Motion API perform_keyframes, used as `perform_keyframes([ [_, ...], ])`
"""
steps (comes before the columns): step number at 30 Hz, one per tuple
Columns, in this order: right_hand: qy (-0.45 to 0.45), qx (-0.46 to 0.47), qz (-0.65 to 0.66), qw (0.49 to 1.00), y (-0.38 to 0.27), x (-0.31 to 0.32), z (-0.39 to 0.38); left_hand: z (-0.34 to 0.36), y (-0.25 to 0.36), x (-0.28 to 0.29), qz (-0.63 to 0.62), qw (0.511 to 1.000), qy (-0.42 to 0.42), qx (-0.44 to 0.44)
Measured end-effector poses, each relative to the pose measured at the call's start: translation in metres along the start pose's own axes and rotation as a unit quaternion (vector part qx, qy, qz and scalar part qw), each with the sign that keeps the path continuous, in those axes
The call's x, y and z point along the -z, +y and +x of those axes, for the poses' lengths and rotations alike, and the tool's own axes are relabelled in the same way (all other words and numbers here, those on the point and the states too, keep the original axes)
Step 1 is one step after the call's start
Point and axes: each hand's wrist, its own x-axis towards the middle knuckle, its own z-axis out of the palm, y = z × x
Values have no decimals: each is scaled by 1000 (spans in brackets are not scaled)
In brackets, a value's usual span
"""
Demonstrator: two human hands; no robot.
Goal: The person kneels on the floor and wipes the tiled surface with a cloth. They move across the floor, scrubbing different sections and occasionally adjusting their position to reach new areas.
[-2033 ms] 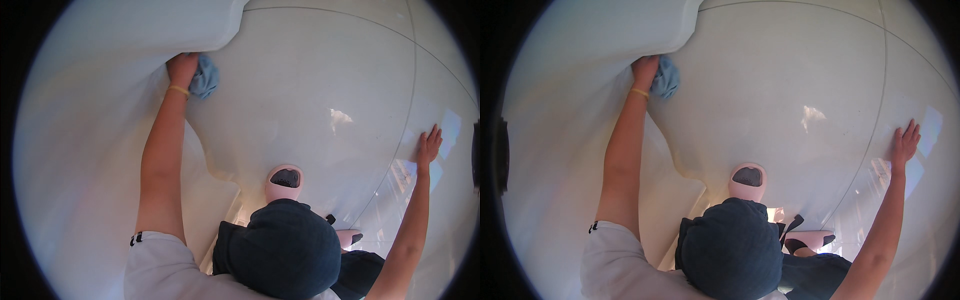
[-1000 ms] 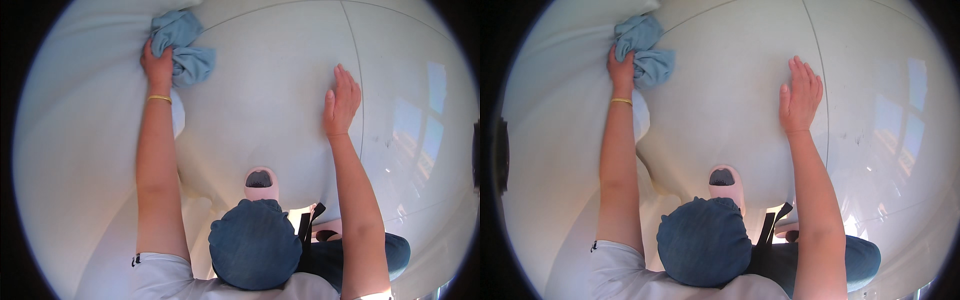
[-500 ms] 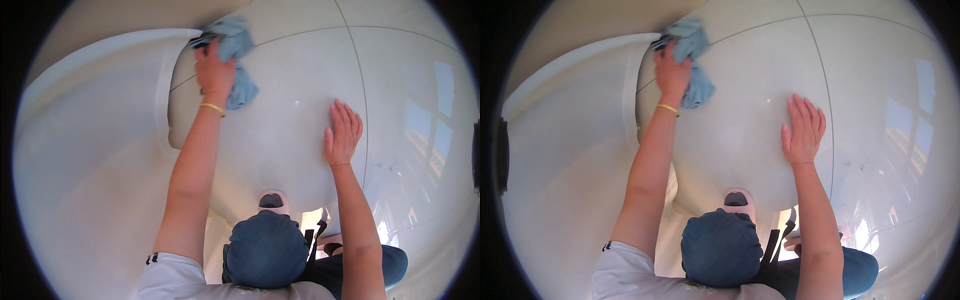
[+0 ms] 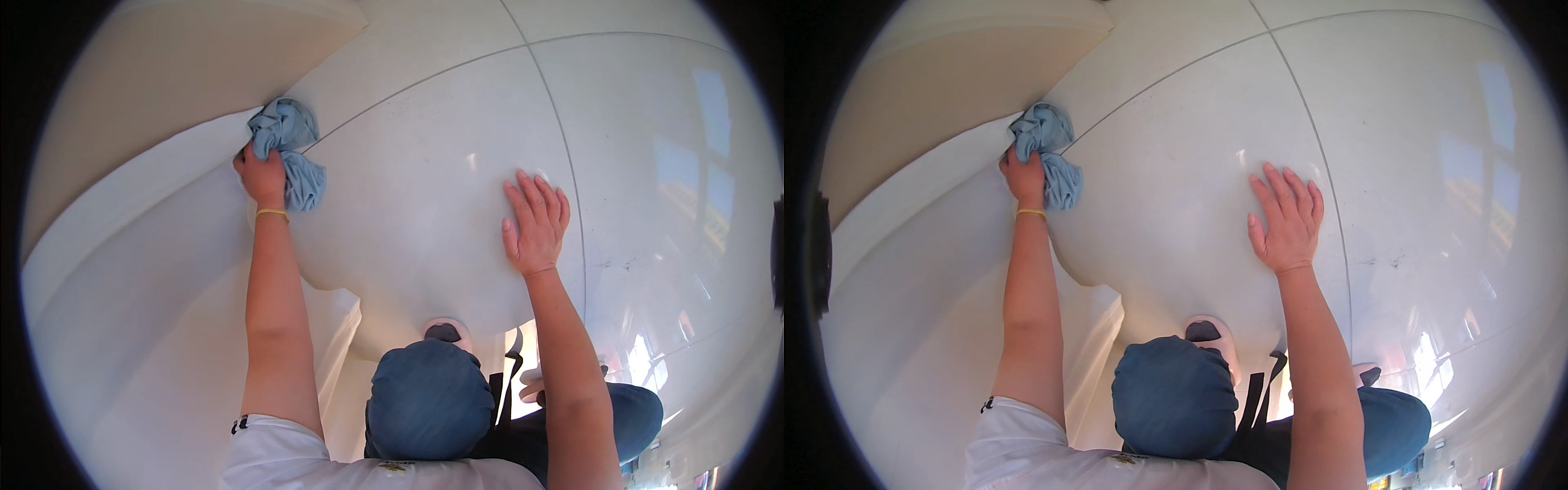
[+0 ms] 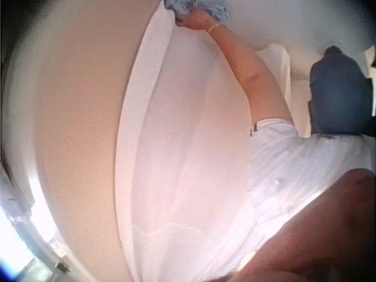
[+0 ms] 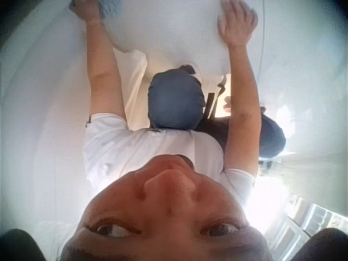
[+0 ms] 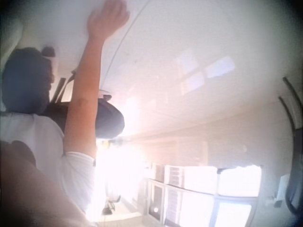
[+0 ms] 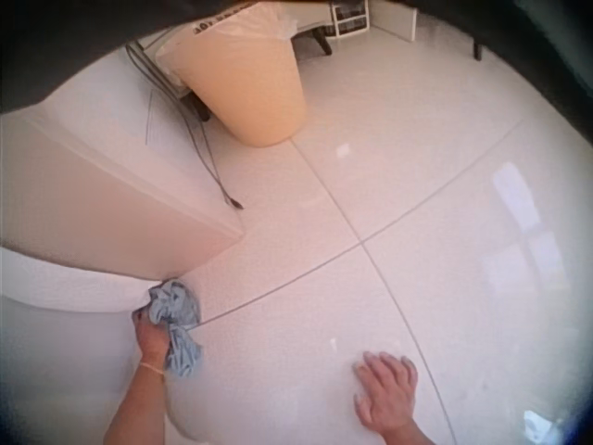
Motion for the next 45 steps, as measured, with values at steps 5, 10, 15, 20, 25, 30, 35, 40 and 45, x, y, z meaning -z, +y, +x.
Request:
perform_keyframes([
  [5,-15,-9,3,1000,3,8,2,-21,94,-6,-13,994,-9,-104],
  [10,-19,-10,6,1000,4,18,4,-59,234,18,-94,973,-88,-189],
  [15,79,-8,83,993,16,5,-3,-152,262,34,-199,924,-198,-260],
  [20,159,-5,100,982,23,-9,-20,-198,214,36,-430,846,-237,-209],
  [25,148,7,113,983,30,0,-19,-140,118,71,-366,923,-115,-15],
  [30,119,-2,97,988,22,4,-13,-123,-1,30,-151,986,-3,-69],
  [35,134,8,102,986,26,7,-16,-168,78,2,-167,981,-19,-99],
  [40,130,4,130,983,25,21,-14,-125,225,6,-215,962,16,-166],
  [45,165,-38,231,958,44,20,-19,-173,268,6,-185,952,-85,-230],
])
